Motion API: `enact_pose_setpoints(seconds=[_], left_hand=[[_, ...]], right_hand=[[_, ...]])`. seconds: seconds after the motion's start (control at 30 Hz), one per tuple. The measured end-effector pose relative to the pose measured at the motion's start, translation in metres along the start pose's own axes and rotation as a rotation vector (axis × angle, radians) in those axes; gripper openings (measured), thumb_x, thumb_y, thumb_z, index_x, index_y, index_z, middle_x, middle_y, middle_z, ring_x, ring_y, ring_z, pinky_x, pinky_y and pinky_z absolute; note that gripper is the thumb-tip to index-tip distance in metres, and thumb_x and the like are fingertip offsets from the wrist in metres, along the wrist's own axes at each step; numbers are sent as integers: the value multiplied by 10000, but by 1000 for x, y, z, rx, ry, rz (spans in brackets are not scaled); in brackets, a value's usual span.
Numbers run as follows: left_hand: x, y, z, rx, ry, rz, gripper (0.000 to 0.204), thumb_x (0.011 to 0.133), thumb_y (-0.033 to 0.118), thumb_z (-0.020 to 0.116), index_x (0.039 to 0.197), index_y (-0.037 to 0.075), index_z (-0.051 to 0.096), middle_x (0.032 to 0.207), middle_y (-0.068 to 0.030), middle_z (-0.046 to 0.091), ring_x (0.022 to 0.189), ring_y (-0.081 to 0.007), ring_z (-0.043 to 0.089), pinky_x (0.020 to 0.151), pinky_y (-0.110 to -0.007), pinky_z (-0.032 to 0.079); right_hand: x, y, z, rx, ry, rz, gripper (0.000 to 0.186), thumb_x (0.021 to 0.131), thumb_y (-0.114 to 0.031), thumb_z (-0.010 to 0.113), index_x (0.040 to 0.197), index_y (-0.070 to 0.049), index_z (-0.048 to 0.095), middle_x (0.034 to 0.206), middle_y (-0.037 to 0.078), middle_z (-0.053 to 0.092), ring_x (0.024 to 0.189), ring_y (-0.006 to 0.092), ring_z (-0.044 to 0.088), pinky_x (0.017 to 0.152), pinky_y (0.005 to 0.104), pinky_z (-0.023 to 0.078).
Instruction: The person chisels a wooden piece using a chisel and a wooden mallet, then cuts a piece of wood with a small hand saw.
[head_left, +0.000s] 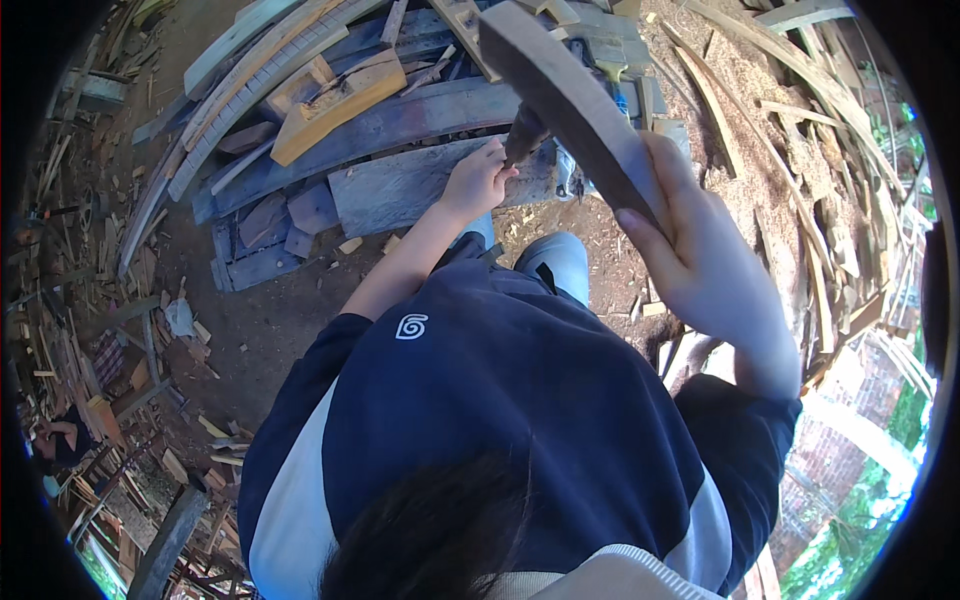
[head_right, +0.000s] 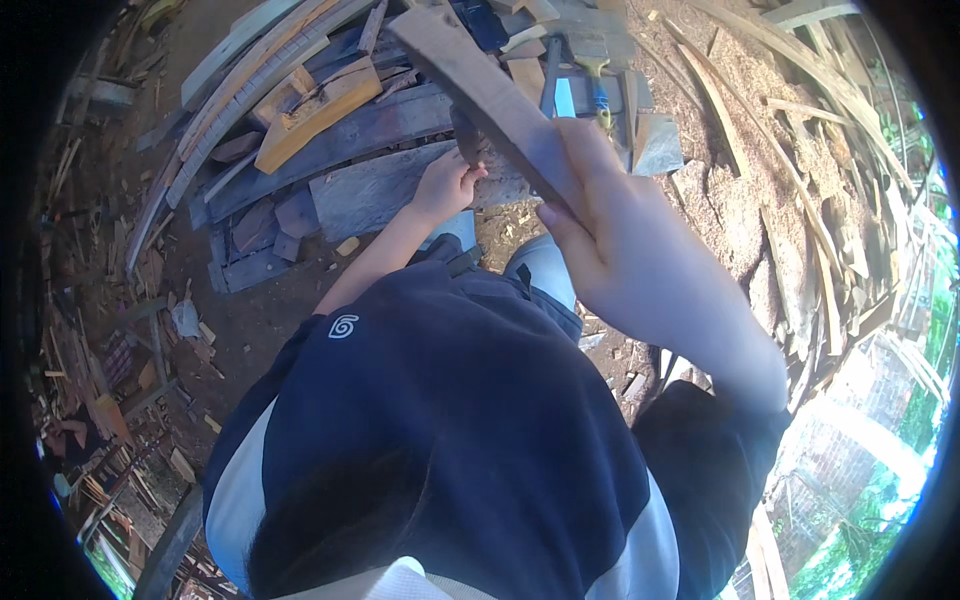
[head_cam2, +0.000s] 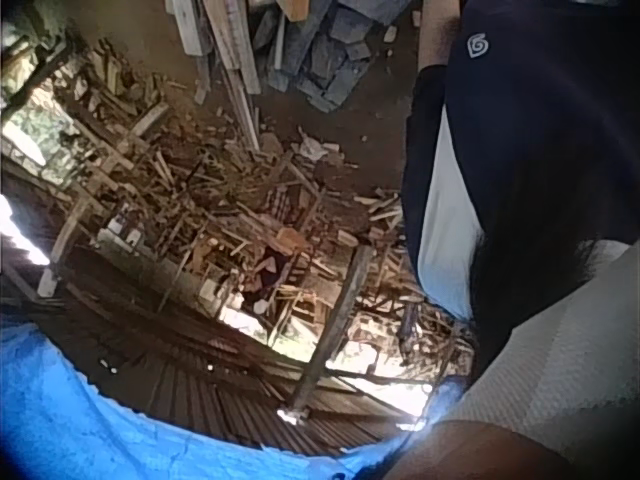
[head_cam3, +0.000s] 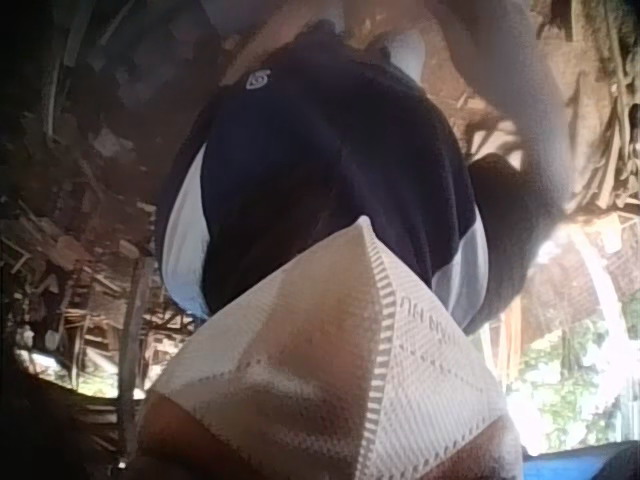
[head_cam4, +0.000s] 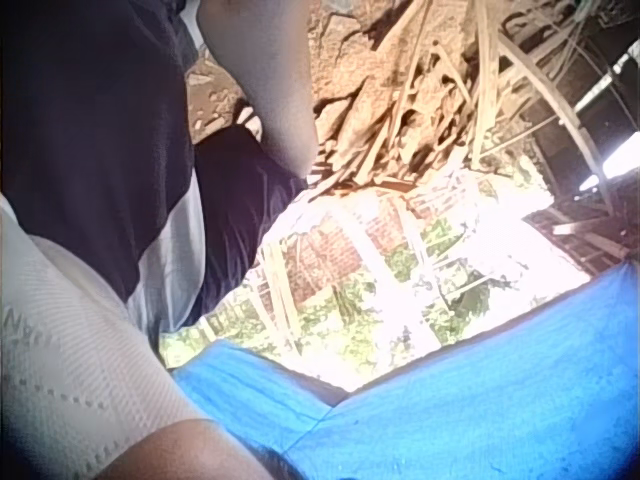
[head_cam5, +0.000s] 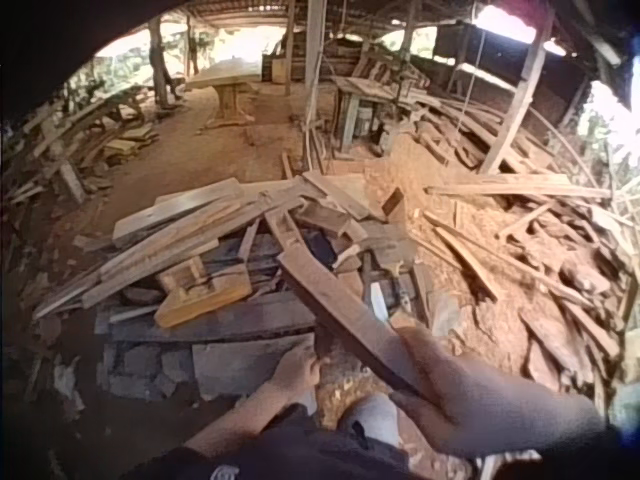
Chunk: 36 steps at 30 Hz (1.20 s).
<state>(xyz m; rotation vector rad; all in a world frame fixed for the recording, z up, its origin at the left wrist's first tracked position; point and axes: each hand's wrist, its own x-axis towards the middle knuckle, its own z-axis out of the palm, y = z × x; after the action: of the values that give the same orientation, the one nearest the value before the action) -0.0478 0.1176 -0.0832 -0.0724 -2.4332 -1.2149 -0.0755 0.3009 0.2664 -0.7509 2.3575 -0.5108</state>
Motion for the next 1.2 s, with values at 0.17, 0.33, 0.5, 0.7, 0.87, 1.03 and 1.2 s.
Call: enact_pose_setpoints(seconds=[0.17,0.33,0.5,0.7,0.87,1.03,1.2], left_hand=[[-6,-6,-2,36,16,14,176,858,113,665,1012,75,589,959,-136,603,912,-383,619,753,-459,525],[2,-4,6,29,-11,-25,192,859,116,662,1031,68,592,994,-146,619,950,-381,620,770,-456,527],[-1,-5,4,61,10,25,221,858,114,658,1061,64,588,1061,-147,621,951,-388,622,763,-458,529],[5,3,1,23,-38,-53,205,862,113,652,1049,61,585,1082,-144,613,969,-373,622,763,-449,526],[2,-2,3,71,45,18,136,859,109,678,945,61,583,1031,-136,637,889,-384,643,733,-460,514],[4,5,0,17,14,-5,153,862,100,661,988,54,588,1015,-144,636,965,-392,624,924,-465,471],[6,-7,10,85,8,34,168,868,88,643,1010,31,574,954,-146,641,982,-410,610,1098,-481,416]], right_hand=[[-12,6,-8,247,358,-302,581,922,-105,626,1449,4,408,1246,163,613,1120,219,619,940,318,492],[3,12,5,66,331,-306,558,942,-133,610,1425,3,366,1153,179,645,1014,266,655,902,341,501],[6,10,-14,6,253,-356,557,917,-135,646,1403,10,415,1070,157,675,947,211,646,806,333,505],[18,22,-1,134,319,-438,479,984,-132,552,1415,-21,377,1006,123,683,877,188,689,714,335,539],[18,8,-18,-70,180,-334,500,941,-144,620,1379,17,439,1024,109,668,894,157,665,707,284,519],[16,1,-9,484,577,-586,553,965,-135,589,1455,-7,367,1188,152,644,971,219,682,811,316,555],[30,2,-10,-140,-116,-214,442,903,-122,576,1310,-9,448,809,237,653,782,411,670,711,463,524]])
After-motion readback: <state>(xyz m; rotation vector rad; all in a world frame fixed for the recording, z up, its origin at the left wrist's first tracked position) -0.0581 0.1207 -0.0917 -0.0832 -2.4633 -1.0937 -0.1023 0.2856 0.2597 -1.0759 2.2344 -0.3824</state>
